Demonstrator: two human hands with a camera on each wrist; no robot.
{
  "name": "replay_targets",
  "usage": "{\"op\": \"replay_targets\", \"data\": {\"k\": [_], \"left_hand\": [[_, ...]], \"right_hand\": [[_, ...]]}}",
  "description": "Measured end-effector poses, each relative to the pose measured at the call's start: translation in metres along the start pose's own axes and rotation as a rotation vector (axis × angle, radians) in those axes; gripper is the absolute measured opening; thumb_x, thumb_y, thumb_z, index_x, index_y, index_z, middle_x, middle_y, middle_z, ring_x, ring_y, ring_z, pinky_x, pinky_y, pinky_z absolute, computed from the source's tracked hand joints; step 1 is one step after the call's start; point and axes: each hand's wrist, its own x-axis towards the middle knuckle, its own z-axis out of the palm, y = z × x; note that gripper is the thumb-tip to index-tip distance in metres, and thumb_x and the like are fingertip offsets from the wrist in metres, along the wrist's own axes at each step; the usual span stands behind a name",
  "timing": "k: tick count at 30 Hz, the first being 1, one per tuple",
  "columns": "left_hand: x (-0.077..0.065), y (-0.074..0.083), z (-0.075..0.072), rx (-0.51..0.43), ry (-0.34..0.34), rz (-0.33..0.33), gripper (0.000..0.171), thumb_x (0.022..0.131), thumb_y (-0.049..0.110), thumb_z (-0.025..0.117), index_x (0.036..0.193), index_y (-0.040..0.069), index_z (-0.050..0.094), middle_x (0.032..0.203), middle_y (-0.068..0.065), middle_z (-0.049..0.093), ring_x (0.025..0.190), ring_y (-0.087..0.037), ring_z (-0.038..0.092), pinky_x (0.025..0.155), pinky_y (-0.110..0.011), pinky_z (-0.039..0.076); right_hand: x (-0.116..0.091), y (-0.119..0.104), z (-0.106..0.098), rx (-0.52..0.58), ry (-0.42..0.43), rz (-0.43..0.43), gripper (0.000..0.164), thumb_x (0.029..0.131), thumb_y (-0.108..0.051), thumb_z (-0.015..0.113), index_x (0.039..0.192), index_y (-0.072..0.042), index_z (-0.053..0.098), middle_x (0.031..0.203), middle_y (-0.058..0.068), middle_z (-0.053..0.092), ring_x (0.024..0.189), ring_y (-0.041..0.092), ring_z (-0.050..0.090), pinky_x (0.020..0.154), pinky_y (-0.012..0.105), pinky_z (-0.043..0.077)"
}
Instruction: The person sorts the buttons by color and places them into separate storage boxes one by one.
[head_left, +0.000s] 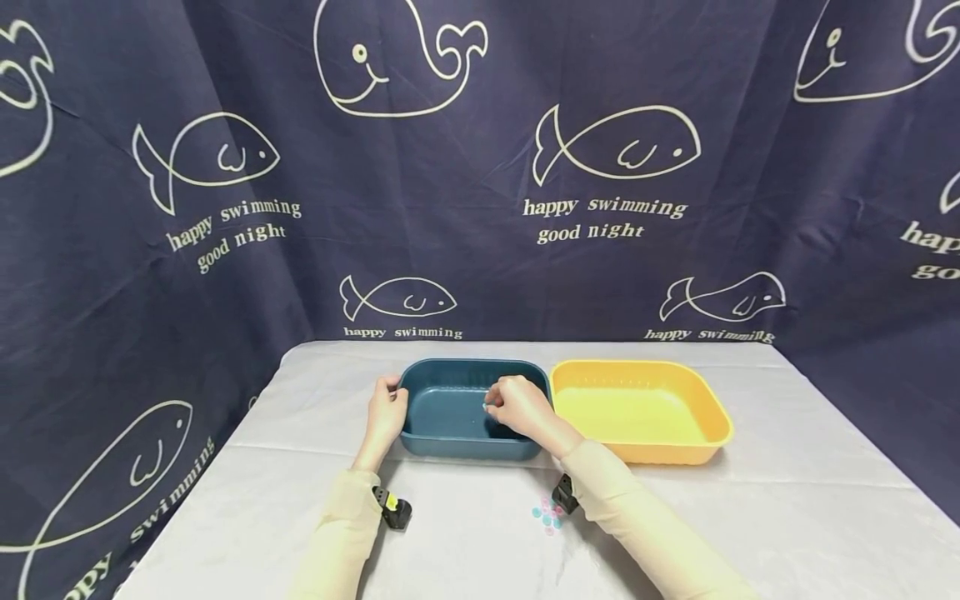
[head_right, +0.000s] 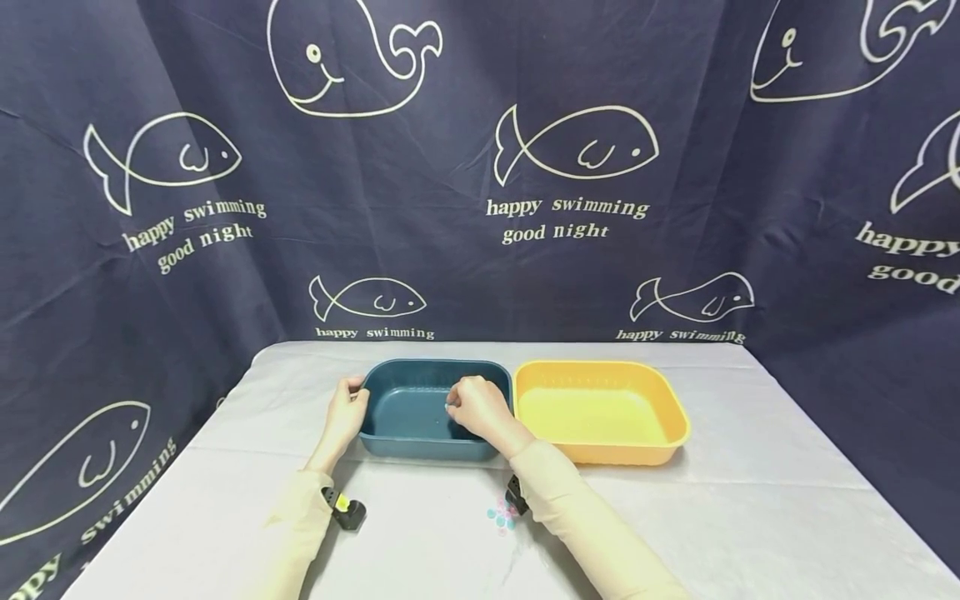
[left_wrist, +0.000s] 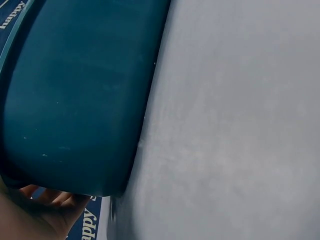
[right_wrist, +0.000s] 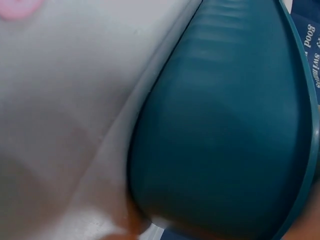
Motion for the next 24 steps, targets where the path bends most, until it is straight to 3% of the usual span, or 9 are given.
{"op": "replay_targets", "data": {"k": [12, 24], "left_hand": [[-0.0012, 0.0014, 0.0023, 0.002, -0.007, 0.001, 0.032, 0.094, 0.007, 0.041, 0.123, -0.007, 0.043, 0.126, -0.029, 0.05, 0.119, -0.042, 0.05, 0.098, -0.05, 0.042], [0.0, 0.0007, 0.0005, -0.009, -0.005, 0.015, 0.03, 0.094, 0.005, 0.041, 0.121, -0.008, 0.044, 0.125, -0.03, 0.05, 0.118, -0.042, 0.051, 0.097, -0.051, 0.043]], "right_hand": [[-0.0001, 0.0044, 0.0039, -0.052, 0.047, -0.013, 0.008, 0.08, -0.018, 0.073, 0.085, -0.012, 0.073, 0.078, -0.001, 0.068, 0.072, 0.012, 0.064, 0.066, 0.027, 0.052], [-0.0003, 0.0023, 0.0028, -0.027, 0.063, -0.023, 0.008, 0.079, -0.018, 0.074, 0.084, -0.013, 0.073, 0.078, -0.001, 0.067, 0.072, 0.012, 0.064, 0.066, 0.027, 0.053]]}}
